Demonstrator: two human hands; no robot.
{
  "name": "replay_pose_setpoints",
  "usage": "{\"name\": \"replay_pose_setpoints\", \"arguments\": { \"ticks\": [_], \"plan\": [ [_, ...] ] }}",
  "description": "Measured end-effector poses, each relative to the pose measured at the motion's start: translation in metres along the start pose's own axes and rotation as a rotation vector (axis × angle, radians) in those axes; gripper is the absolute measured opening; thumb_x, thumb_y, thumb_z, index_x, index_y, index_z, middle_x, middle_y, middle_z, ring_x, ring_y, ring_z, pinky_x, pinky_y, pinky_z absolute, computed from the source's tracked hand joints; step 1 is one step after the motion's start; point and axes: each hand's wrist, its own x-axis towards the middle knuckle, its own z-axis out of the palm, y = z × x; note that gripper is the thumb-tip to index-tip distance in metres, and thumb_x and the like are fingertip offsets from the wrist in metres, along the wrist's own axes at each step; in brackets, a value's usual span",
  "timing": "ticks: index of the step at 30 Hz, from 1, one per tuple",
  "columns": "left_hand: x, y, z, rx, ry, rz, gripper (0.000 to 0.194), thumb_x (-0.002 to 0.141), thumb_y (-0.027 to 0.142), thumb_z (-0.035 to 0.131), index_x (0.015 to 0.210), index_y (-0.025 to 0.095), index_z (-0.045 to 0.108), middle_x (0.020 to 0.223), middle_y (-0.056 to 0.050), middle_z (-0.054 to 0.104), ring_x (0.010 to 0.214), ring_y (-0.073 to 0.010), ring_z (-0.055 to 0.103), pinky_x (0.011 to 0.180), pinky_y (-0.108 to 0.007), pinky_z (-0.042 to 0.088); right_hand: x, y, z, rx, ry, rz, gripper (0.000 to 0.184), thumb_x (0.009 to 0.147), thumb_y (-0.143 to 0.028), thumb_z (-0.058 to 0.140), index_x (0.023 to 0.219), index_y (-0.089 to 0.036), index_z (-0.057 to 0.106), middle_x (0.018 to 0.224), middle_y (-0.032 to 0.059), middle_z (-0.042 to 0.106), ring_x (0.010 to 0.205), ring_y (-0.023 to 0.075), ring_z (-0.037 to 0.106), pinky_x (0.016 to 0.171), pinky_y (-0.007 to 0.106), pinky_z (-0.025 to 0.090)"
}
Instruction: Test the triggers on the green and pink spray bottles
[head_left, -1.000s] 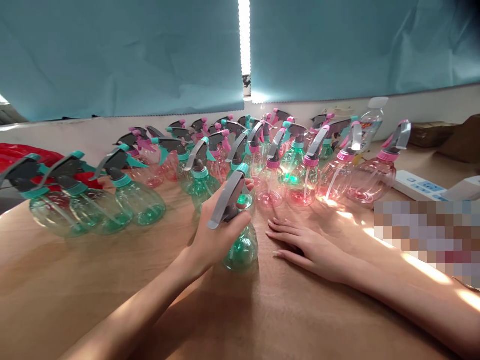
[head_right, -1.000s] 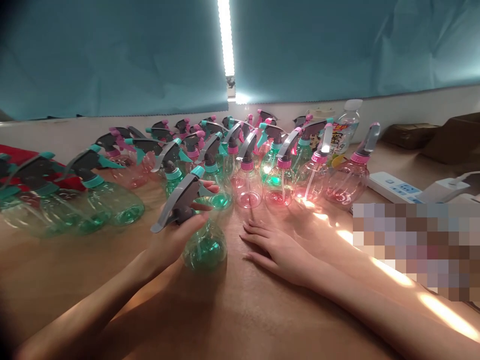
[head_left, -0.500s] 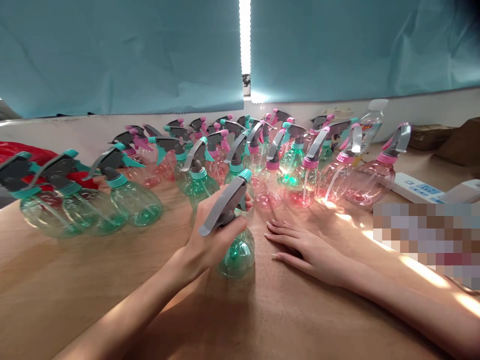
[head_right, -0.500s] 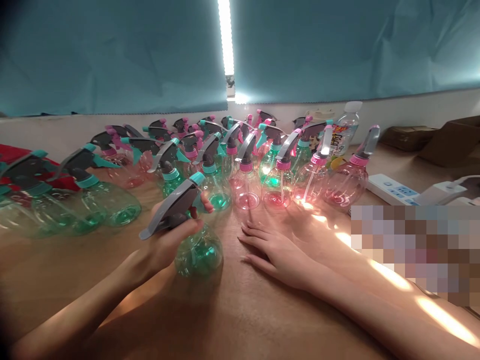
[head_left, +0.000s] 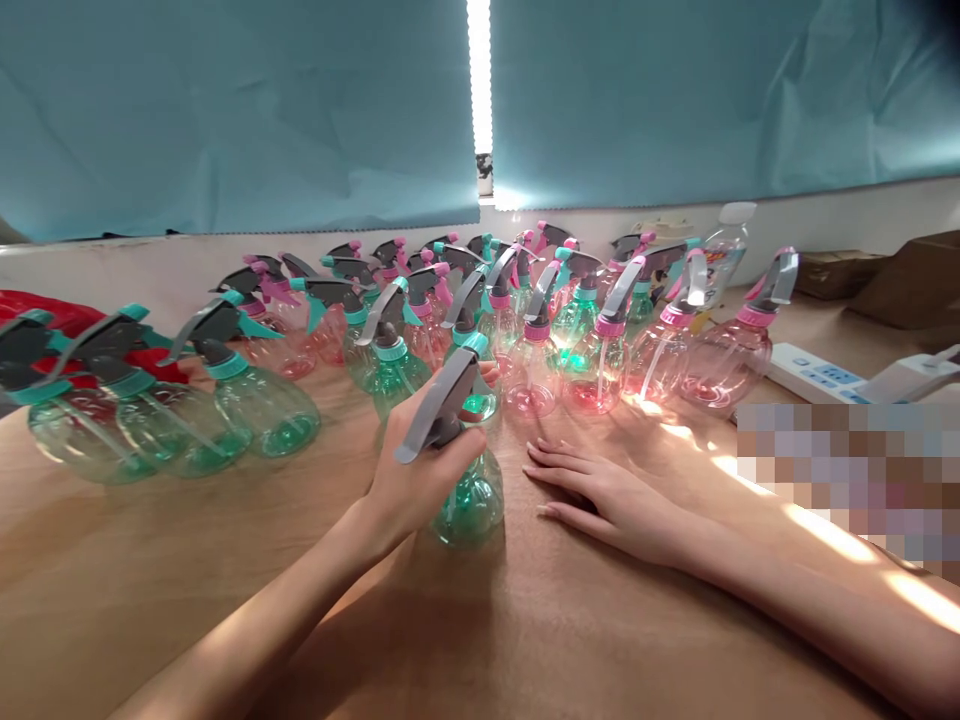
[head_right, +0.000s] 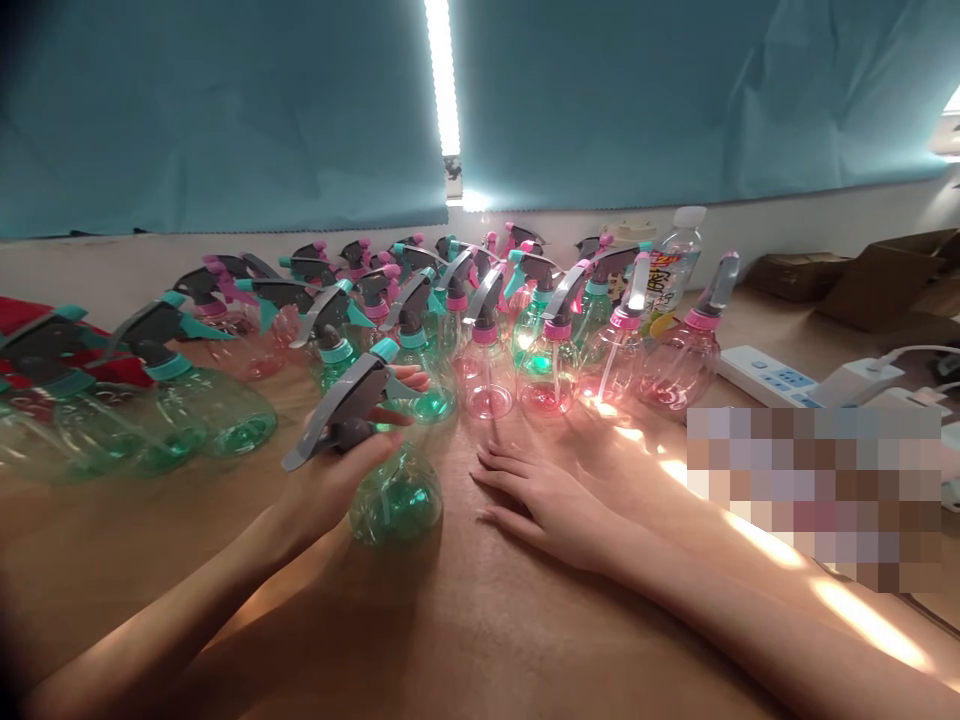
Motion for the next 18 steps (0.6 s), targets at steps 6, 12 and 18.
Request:
{"name": "replay_pose_setpoints", "arguments": {
  "ticks": [6,12,18],
  "plan": [
    [-0.0009,0.0028,0.0009,-0.016,0.001,0.003,0.04,0.074,0.016,0.054,0.113,0.022,0.063,0.126,-0.005,0.066,0.093,-0.0208,0.066,0.077,-0.035,0.053,-0.0011,-0.0002,0.0004,0.014,0.009,0.004,0.048,0.098,-0.044,0.05,0.142,-0.026,0.051,0.149,0.0078,0.047,0.139,0.027,0.04,0.114,0.05,0.035],
    [0.0005,0.0036,0.0002,-0.029,-0.01,0.0,0.04,0.075,0.015,0.053,0.113,0.022,0.062,0.129,-0.006,0.066,0.113,-0.0253,0.063,0.079,-0.034,0.055,0.0005,-0.0013,-0.0005,0.011,0.007,-0.008,0.048,0.098,-0.044,0.051,0.143,-0.027,0.049,0.148,0.007,0.049,0.139,0.0268,0.04,0.115,0.05,0.035],
    [0.0,0.0004,0.0001,-0.036,-0.011,0.016,0.038,0.075,0.015,0.053,0.111,0.022,0.061,0.123,-0.005,0.068,0.104,-0.0228,0.066,0.08,-0.034,0.055,0.0014,-0.0015,-0.0015,-0.001,0.0,-0.007,0.05,0.098,-0.046,0.049,0.143,-0.025,0.049,0.149,0.0075,0.048,0.14,0.0264,0.039,0.115,0.049,0.035]
  ]
}}
